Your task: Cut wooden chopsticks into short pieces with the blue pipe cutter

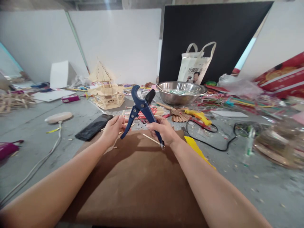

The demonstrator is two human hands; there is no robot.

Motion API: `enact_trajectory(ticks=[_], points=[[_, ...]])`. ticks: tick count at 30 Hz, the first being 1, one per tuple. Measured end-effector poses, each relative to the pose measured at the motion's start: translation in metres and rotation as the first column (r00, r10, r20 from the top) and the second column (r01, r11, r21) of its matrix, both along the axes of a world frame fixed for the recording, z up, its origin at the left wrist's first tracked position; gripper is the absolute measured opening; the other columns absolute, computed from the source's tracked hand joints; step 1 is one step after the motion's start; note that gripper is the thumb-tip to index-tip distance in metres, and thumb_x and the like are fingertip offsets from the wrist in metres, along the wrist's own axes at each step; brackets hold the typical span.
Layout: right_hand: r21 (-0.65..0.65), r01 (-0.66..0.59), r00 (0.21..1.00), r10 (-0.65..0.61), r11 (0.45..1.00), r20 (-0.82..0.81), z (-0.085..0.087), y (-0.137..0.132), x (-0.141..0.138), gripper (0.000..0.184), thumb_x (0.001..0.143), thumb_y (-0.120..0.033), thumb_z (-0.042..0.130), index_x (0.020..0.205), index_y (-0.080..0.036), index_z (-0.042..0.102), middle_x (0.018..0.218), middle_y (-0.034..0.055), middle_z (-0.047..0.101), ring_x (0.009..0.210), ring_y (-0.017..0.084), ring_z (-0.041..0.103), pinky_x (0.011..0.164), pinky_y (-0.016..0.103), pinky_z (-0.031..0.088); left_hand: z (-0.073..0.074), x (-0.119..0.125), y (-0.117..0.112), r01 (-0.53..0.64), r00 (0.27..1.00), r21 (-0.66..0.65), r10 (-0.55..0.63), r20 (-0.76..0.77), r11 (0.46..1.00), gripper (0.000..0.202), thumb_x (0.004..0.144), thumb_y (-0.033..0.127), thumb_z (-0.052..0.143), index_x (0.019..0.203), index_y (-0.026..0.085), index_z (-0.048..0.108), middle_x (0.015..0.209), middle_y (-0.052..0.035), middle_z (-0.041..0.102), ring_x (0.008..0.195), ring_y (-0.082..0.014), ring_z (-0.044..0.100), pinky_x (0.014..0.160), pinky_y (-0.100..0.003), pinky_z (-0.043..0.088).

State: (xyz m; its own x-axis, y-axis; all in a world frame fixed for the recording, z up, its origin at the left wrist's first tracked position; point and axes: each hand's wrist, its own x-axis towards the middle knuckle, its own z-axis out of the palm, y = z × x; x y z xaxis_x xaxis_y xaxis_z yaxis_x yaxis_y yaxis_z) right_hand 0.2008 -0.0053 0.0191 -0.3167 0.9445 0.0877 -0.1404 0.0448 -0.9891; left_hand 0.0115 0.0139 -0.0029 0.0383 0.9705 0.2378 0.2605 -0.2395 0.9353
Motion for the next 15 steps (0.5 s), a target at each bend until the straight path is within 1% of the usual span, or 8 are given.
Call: enact_trajectory(ticks=[2,3,4,6,8,10,12,15], points=[[0.007,-0.002,1.0,0.001,1.0,0.026,0.001,-0.002,-0.004,0.015,0.06,-0.026,0.056,0.066,-0.017,0.046,0.038,-0.0081,0.038,0.03,0.004,0.03,0.03,0.017,0.021,-0.002,0.006,-0.004,0.133,0.987,-0.145,-0.117,0.113,0.98,0.034,0.075,0.049,0.03,0.076,0.017,0.042,0.06,0.0016,0.055,0.036,-0.0053,0.042,0.037,-0.018,0.033],[0.02,0.016,0.999,-0.017,1.0,0.042,0.002,-0.003,-0.006,0.015,0.059,-0.026,0.056,0.065,-0.017,0.046,0.038,-0.0081,0.038,0.029,0.004,0.03,0.03,0.017,0.021,-0.003,0.009,-0.006,0.152,0.983,-0.175,-0.13,0.13,0.973,0.034,0.075,0.049,0.03,0.076,0.017,0.042,0.052,0.0035,0.052,0.03,-0.0045,0.037,0.032,-0.016,0.027],[0.036,0.04,0.998,-0.042,0.999,0.048,0.003,-0.004,-0.008,0.015,0.059,-0.026,0.056,0.064,-0.017,0.046,0.039,-0.0076,0.039,0.03,0.005,0.032,0.03,0.018,0.023,-0.003,0.012,-0.008,0.13,0.984,-0.174,-0.105,0.146,0.976,0.034,0.075,0.049,0.03,0.075,0.018,0.041,0.046,0.0054,0.047,0.027,-0.0039,0.032,0.03,-0.015,0.022],[0.05,0.061,0.998,-0.062,0.997,0.022,0.004,-0.004,-0.012,0.015,0.058,-0.026,0.055,0.068,-0.017,0.047,0.048,-0.0048,0.048,0.036,0.007,0.042,0.035,0.019,0.031,-0.004,0.016,-0.012,0.063,0.987,-0.143,-0.041,0.153,0.988,0.033,0.075,0.049,0.031,0.071,0.018,0.04,0.039,0.0074,0.038,0.028,-0.0038,0.03,0.03,-0.014,0.021],[0.047,0.024,0.999,-0.021,0.999,-0.047,0.004,-0.005,-0.015,0.023,0.058,-0.024,0.052,0.079,-0.018,0.049,0.068,-0.0001,0.057,0.053,0.011,0.053,0.047,0.023,0.042,-0.003,0.02,-0.014,0.016,0.99,-0.12,0.001,0.139,0.993,0.033,0.076,0.049,0.031,0.068,0.018,0.038,0.038,0.0077,0.034,0.03,-0.0038,0.031,0.032,-0.014,0.023],[0.035,-0.048,0.995,0.051,0.998,-0.083,0.003,-0.006,-0.018,0.031,0.06,-0.024,0.048,0.09,-0.019,0.049,0.085,0.0036,0.059,0.068,0.014,0.056,0.059,0.028,0.044,-0.003,0.022,-0.015,0.002,0.993,-0.117,0.011,0.114,0.993,0.032,0.076,0.048,0.03,0.066,0.018,0.037,0.039,0.0076,0.034,0.031,-0.0039,0.031,0.033,-0.015,0.025],[0.01,-0.08,0.996,0.08,0.997,-0.046,0.001,-0.007,-0.021,0.035,0.064,-0.029,0.04,0.096,-0.018,0.049,0.087,0.0062,0.059,0.073,0.016,0.056,0.063,0.031,0.044,-0.003,0.023,-0.017,-0.019,0.996,-0.107,0.028,0.085,0.994,0.032,0.077,0.047,0.029,0.065,0.018,0.037,0.04,0.0073,0.034,0.032,-0.0044,0.032,0.033,-0.016,0.026],[-0.038,-0.084,0.996,0.085,0.996,0.028,-0.002,-0.009,-0.023,0.043,0.069,-0.033,0.028,0.102,-0.016,0.049,0.083,0.009,0.061,0.073,0.019,0.056,0.061,0.033,0.043,-0.003,0.024,-0.019,-0.076,0.997,-0.059,0.077,0.014,0.995,0.031,0.079,0.046,0.027,0.066,0.018,0.037,0.042,0.0062,0.038,0.034,-0.0057,0.036,0.036,-0.017,0.029]])
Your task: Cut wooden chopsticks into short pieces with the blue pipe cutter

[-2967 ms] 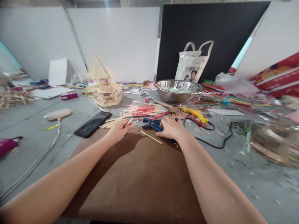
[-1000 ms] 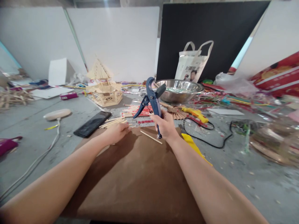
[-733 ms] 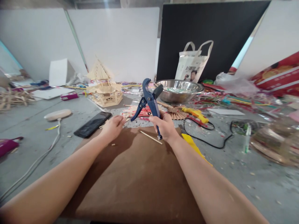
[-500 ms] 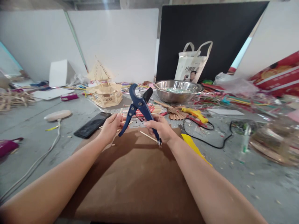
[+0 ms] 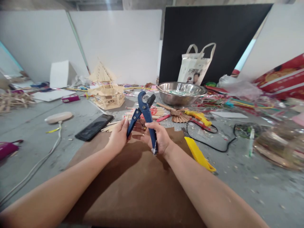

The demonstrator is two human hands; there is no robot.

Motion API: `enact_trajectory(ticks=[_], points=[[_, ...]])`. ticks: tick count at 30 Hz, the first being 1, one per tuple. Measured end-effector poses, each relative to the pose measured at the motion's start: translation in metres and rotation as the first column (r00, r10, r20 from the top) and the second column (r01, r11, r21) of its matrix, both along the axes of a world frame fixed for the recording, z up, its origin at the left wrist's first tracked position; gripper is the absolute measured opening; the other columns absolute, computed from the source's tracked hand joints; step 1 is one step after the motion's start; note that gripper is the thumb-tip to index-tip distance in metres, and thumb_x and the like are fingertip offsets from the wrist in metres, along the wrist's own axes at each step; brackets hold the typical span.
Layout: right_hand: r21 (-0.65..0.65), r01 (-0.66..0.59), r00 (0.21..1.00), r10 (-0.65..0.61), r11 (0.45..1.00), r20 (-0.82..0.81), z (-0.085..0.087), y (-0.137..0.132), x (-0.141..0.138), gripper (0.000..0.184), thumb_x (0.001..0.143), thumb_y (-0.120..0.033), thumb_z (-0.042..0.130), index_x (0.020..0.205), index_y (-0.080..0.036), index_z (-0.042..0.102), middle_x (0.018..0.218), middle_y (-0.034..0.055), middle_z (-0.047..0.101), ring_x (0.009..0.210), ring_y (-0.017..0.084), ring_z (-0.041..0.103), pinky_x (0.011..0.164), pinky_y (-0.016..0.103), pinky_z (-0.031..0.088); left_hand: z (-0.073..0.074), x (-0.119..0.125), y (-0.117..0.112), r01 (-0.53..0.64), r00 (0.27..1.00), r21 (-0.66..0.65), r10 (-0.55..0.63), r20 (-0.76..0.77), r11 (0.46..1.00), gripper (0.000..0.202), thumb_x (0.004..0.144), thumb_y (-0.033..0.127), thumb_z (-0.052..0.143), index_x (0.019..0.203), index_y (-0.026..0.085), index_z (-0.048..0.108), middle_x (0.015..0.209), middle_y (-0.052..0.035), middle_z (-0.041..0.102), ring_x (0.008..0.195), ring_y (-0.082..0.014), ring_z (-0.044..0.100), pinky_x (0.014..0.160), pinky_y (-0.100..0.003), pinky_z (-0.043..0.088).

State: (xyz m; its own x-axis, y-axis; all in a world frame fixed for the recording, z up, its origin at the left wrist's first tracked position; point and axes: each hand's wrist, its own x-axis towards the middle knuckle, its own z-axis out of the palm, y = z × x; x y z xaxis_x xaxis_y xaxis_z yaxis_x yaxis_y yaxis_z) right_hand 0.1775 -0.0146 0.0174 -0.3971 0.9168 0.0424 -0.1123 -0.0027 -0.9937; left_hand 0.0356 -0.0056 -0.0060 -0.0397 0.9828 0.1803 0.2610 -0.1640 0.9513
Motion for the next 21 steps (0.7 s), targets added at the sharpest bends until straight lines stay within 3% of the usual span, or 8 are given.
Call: enact_trajectory(ticks=[6,10,13,16,19,21], points=[[-0.029,-0.026,0.993,0.023,0.999,-0.112,-0.002,-0.001,-0.007,0.041,0.067,-0.029,0.028,0.099,-0.017,0.051,0.079,0.0072,0.062,0.071,0.018,0.056,0.064,0.032,0.042,-0.002,0.003,-0.004,0.005,0.983,0.137,0.02,-0.18,0.991,0.031,0.08,0.041,0.026,0.064,0.018,0.037,0.05,0.0036,0.042,0.044,-0.007,0.04,0.045,-0.019,0.032],[0.011,0.141,0.987,-0.14,0.99,-0.079,0.0,0.004,-0.002,0.032,0.062,-0.028,0.036,0.086,-0.016,0.053,0.077,0.0059,0.061,0.072,0.018,0.056,0.068,0.032,0.041,-0.001,0.0,-0.002,0.031,0.933,0.262,0.066,-0.354,0.964,0.03,0.08,0.037,0.029,0.066,0.016,0.045,0.056,0.0016,0.044,0.053,-0.0083,0.042,0.053,-0.02,0.032],[0.146,0.282,0.957,-0.288,0.948,0.022,0.004,0.009,0.009,0.023,0.056,-0.024,0.045,0.077,-0.016,0.051,0.076,0.0044,0.059,0.075,0.018,0.054,0.069,0.031,0.041,0.003,-0.006,0.001,0.034,0.923,0.313,0.09,-0.373,0.949,0.029,0.08,0.035,0.032,0.07,0.015,0.05,0.059,0.0007,0.046,0.056,-0.0089,0.041,0.054,-0.02,0.032],[0.389,0.33,0.842,-0.455,0.86,0.291,0.007,0.012,0.018,0.027,0.054,-0.02,0.048,0.081,-0.017,0.049,0.074,0.0024,0.057,0.07,0.017,0.053,0.066,0.031,0.04,0.007,-0.01,0.002,0.062,0.957,0.34,0.041,-0.288,0.938,0.03,0.08,0.036,0.032,0.082,0.014,0.053,0.064,-0.0002,0.051,0.059,-0.0089,0.044,0.057,-0.02,0.034],[0.64,0.174,0.631,-0.583,0.749,0.511,0.004,0.013,0.02,0.039,0.055,-0.022,0.05,0.094,-0.018,0.046,0.079,0.0033,0.055,0.068,0.018,0.051,0.064,0.032,0.039,0.009,-0.009,0.0,0.101,0.975,0.388,-0.013,-0.222,0.916,0.03,0.08,0.034,0.033,0.09,0.014,0.053,0.077,-0.0024,0.055,0.069,-0.0096,0.047,0.065,-0.019,0.035],[0.712,0.051,0.54,-0.619,0.701,0.57,0.001,0.014,0.02,0.046,0.055,-0.022,0.05,0.101,-0.018,0.043,0.086,0.0053,0.055,0.074,0.019,0.051,0.066,0.031,0.038,0.008,-0.009,-0.001,0.104,0.973,0.375,-0.015,-0.232,0.921,0.03,0.08,0.035,0.033,0.089,0.014,0.054,0.073,-0.0017,0.055,0.065,-0.0093,0.047,0.062,-0.019,0.035]])
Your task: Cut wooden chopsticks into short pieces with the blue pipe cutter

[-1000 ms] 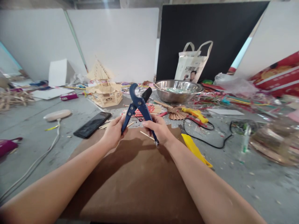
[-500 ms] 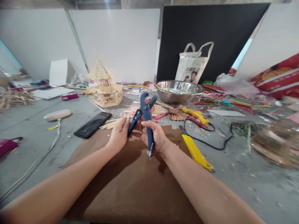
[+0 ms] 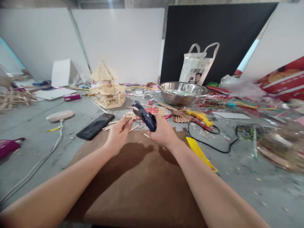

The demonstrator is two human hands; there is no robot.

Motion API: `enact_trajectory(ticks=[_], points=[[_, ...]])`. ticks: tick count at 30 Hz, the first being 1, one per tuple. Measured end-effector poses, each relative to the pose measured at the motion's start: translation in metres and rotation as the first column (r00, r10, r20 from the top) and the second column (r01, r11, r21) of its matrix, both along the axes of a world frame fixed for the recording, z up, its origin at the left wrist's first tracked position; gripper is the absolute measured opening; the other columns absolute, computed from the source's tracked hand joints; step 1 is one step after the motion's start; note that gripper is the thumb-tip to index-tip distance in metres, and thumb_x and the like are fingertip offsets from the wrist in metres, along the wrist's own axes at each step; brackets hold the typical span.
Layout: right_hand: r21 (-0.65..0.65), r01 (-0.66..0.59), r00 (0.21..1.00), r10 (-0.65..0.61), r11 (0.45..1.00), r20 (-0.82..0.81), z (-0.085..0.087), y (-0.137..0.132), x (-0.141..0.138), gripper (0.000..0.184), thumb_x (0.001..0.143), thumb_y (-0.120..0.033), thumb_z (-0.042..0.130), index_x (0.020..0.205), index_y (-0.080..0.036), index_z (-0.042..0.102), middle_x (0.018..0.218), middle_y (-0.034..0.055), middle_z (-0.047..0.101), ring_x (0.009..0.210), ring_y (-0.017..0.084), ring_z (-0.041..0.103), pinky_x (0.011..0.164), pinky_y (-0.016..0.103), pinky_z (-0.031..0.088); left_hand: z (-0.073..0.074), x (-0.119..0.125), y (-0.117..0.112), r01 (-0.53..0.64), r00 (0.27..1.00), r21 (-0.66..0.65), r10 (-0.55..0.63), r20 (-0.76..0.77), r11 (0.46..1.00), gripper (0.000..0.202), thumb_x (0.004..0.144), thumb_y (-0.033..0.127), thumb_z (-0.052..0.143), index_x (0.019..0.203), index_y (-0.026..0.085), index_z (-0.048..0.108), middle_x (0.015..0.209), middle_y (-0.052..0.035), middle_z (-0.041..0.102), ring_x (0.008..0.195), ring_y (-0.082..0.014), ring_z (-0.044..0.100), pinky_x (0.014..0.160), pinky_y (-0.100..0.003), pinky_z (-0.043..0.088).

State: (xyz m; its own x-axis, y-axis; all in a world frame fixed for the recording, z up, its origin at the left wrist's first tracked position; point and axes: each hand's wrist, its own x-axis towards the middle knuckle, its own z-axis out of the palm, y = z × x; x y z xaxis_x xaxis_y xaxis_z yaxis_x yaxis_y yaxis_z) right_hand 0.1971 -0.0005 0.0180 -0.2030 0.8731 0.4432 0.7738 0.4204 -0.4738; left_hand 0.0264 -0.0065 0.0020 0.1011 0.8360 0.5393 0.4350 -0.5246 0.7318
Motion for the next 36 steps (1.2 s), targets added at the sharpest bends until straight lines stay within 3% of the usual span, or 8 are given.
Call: enact_trajectory(ticks=[6,13,26,36], points=[[-0.003,-0.053,0.981,0.053,0.999,0.188,-0.0053,-0.0004,-0.0021,0.05,0.057,-0.023,0.051,0.106,-0.018,0.04,0.094,0.0067,0.054,0.084,0.021,0.05,0.071,0.03,0.036,-0.0052,-0.0025,0.0031,-0.028,0.998,-0.015,0.027,-0.06,1.0,0.028,0.08,0.032,0.033,0.074,0.014,0.053,0.056,0.0019,0.045,0.054,-0.0074,0.039,0.053,-0.018,0.03],[0.005,-0.081,0.958,0.076,0.997,0.278,-0.0059,-0.0037,-0.0016,0.053,0.058,-0.023,0.051,0.109,-0.019,0.038,0.098,0.0064,0.054,0.087,0.022,0.05,0.071,0.029,0.037,-0.0052,-0.0025,0.0038,-0.014,0.999,-0.028,0.012,-0.041,1.0,0.024,0.077,0.024,0.036,0.089,0.014,0.054,0.066,-0.0004,0.054,0.062,-0.0098,0.047,0.059,-0.02,0.035],[0.036,-0.046,0.95,0.033,0.998,0.309,-0.0066,-0.0039,-0.0014,0.048,0.059,-0.026,0.051,0.106,-0.02,0.043,0.095,0.0041,0.058,0.083,0.021,0.054,0.066,0.028,0.038,-0.0021,-0.0031,0.003,-0.03,0.992,-0.013,0.029,-0.121,0.999,0.024,0.079,0.031,0.035,0.074,0.014,0.052,0.059,0.0016,0.048,0.056,-0.0085,0.042,0.053,-0.019,0.029],[0.012,-0.022,0.947,0.017,1.0,0.321,-0.0048,-0.0045,-0.002,0.043,0.062,-0.029,0.05,0.104,-0.021,0.044,0.094,0.0037,0.059,0.081,0.02,0.054,0.063,0.027,0.037,0.0016,-0.0026,0.0009,-0.047,0.991,-0.021,0.044,-0.126,0.999,0.026,0.078,0.032,0.036,0.073,0.014,0.053,0.057,0.0025,0.048,0.056,-0.0081,0.042,0.052,-0.018,0.029]])
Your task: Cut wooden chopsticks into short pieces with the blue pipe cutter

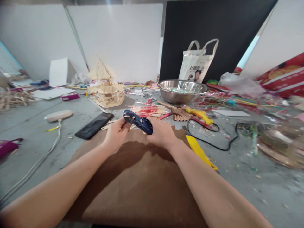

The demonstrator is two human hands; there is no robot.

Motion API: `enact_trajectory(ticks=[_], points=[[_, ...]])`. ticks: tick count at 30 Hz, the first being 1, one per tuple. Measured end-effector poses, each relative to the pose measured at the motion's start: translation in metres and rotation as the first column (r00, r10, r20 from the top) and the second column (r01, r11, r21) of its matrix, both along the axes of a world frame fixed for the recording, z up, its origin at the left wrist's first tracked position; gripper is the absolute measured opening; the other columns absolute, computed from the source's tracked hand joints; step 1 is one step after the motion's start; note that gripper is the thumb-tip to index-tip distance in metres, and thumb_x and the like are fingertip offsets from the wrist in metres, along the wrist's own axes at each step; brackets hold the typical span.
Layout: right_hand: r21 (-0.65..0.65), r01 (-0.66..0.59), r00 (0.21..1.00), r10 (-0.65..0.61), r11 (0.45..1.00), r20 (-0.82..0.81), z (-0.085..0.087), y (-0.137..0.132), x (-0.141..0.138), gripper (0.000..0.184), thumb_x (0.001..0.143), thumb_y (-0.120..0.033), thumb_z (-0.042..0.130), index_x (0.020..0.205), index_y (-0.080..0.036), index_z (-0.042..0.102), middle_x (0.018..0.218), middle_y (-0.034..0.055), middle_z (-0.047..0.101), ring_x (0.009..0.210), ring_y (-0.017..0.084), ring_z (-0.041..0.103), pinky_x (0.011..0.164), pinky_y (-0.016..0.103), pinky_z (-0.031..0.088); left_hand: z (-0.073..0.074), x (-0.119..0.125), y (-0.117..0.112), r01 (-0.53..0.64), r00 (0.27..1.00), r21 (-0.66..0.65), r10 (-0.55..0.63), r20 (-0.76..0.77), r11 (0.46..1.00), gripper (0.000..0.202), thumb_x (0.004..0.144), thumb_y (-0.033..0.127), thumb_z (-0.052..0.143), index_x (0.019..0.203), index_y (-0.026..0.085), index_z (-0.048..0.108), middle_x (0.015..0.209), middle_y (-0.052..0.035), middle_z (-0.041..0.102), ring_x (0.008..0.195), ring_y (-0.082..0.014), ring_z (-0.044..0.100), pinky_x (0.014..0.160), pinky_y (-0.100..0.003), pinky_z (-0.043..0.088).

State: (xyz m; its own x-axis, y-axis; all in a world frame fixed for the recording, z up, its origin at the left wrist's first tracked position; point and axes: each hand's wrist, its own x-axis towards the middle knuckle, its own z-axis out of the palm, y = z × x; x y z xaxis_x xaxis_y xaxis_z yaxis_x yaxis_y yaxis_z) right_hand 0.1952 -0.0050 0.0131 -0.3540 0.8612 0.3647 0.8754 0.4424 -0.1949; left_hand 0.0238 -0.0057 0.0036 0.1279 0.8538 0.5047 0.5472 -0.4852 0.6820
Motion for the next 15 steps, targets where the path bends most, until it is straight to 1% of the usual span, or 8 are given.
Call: enact_trajectory(ticks=[8,12,15], points=[[-0.025,0.023,1.0,-0.023,0.999,0.017,0.002,-0.0014,-0.0005,0.042,0.062,-0.028,0.051,0.103,-0.021,0.044,0.091,0.0036,0.059,0.08,0.02,0.053,0.061,0.026,0.035,0.0007,-0.0002,-0.0006,-0.013,1.0,-0.01,0.013,-0.011,1.0,0.027,0.077,0.032,0.036,0.07,0.013,0.054,0.055,0.0025,0.047,0.054,-0.0082,0.041,0.051,-0.018,0.029],[-0.014,0.012,1.0,-0.012,1.0,0.02,0.0012,-0.001,0.0,0.043,0.062,-0.027,0.051,0.104,-0.021,0.043,0.091,0.0036,0.058,0.08,0.02,0.053,0.062,0.027,0.035,-0.0005,0.0001,-0.0002,-0.023,1.0,-0.007,0.023,0.0,1.0,0.025,0.077,0.03,0.037,0.071,0.013,0.054,0.056,0.0025,0.048,0.054,-0.0081,0.041,0.052,-0.018,0.029],[-0.008,0.003,1.0,-0.003,1.0,0.009,0.0005,-0.0008,0.0004,0.044,0.062,-0.029,0.051,0.105,-0.021,0.043,0.093,0.0039,0.058,0.081,0.02,0.053,0.063,0.027,0.035,-0.0008,0.0003,-0.0001,-0.019,1.0,-0.008,0.019,0.005,1.0,0.025,0.077,0.031,0.037,0.069,0.013,0.053,0.054,0.0028,0.046,0.054,-0.0079,0.041,0.051,-0.018,0.029]])
